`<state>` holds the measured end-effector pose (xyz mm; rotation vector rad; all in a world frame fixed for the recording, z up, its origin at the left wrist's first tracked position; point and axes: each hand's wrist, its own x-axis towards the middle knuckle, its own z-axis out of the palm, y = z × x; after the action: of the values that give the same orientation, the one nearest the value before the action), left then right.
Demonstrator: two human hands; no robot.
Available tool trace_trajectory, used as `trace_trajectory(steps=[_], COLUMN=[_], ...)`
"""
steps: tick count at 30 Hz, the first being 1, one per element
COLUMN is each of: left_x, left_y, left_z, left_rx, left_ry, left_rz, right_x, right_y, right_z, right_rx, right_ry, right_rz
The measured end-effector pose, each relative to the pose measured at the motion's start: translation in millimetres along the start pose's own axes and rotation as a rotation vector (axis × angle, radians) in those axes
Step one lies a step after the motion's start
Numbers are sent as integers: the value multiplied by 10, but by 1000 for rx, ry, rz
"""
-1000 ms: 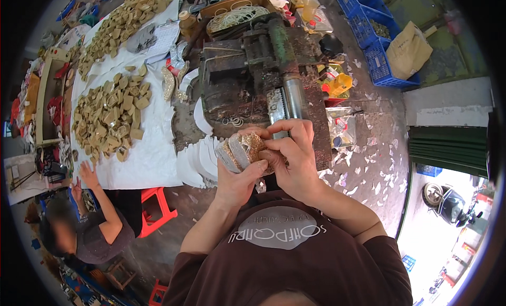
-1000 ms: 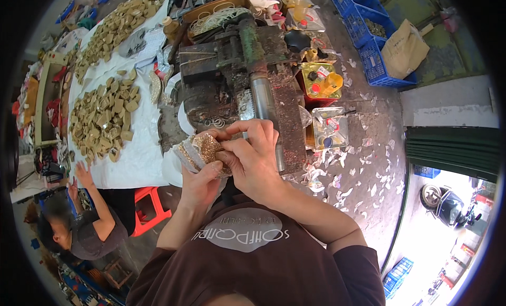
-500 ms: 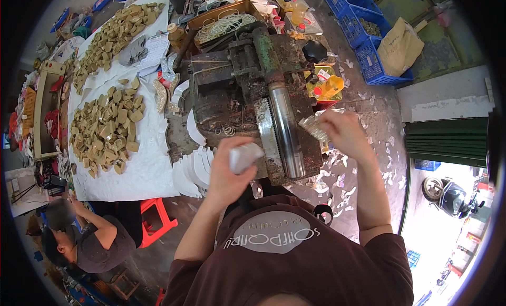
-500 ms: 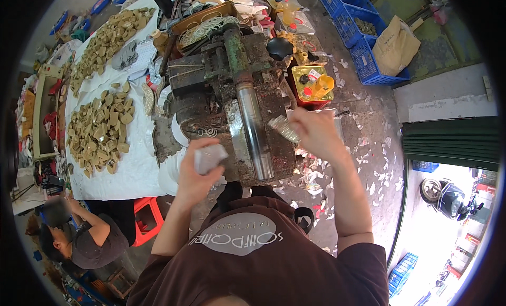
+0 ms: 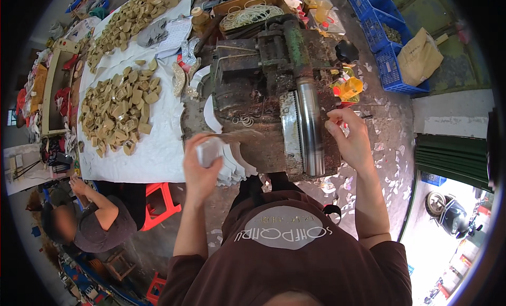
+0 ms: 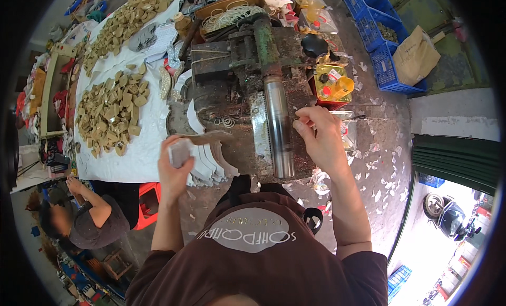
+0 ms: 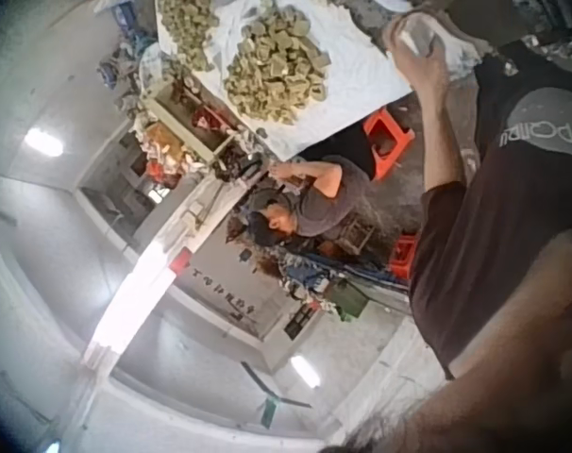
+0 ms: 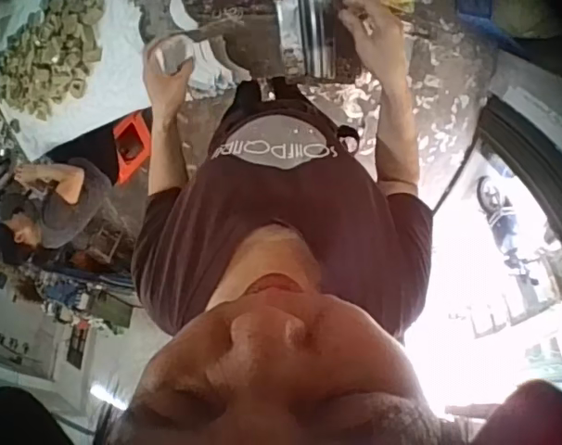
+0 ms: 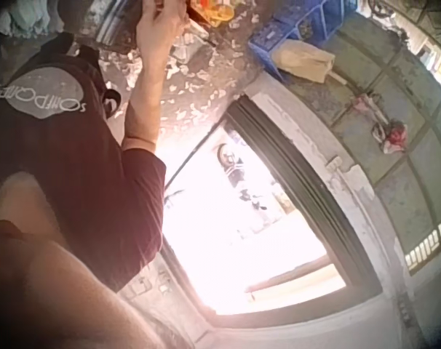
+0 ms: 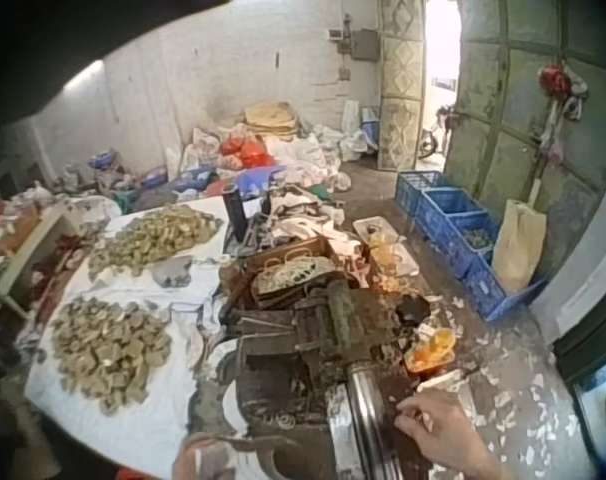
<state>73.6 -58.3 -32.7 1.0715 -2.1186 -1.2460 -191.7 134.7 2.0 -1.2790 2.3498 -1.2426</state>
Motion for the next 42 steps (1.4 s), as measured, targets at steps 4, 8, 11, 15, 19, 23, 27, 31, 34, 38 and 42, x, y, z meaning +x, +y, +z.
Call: trace_trajectory(steps=[4,8,11,15,19,23,27,31,34,38,42], left_x=[-192,-411,-414,-128,12,-39,-68,-33,13,-5,-38], left_y=[-448,-571,-468,-150,341,740,812,759,556,585,765], left_z=[-303,-298,-268,-254,61,447,608,508,447,614,823], left_rx=[562,765,610,-11,-802,-1180,-1048,-736,-472,-107,32], left_ry=[-19,-612,-532,-283,-386,-369,-235,-4,-180,-383,-509], left_rz=[159,127,7,-80,-115,-100,-135,-306,-300,92,162], right_x=[-12,-5,5,-26,-83,-177,-177,23,116,39,11], right_y=[-55,-63,-125,-390,-752,-823,-749,-503,-119,218,74], right_z=[22,46,26,97,390,646,536,18,-415,-414,-116], right_rx=[14,54,79,115,128,227,223,68,-164,-296,-268], right_ry=[-9,-1,9,-23,-137,-22,38,6,-152,-382,-380], right_rz=[57,51,18,-76,-242,-254,-225,-131,33,178,65])
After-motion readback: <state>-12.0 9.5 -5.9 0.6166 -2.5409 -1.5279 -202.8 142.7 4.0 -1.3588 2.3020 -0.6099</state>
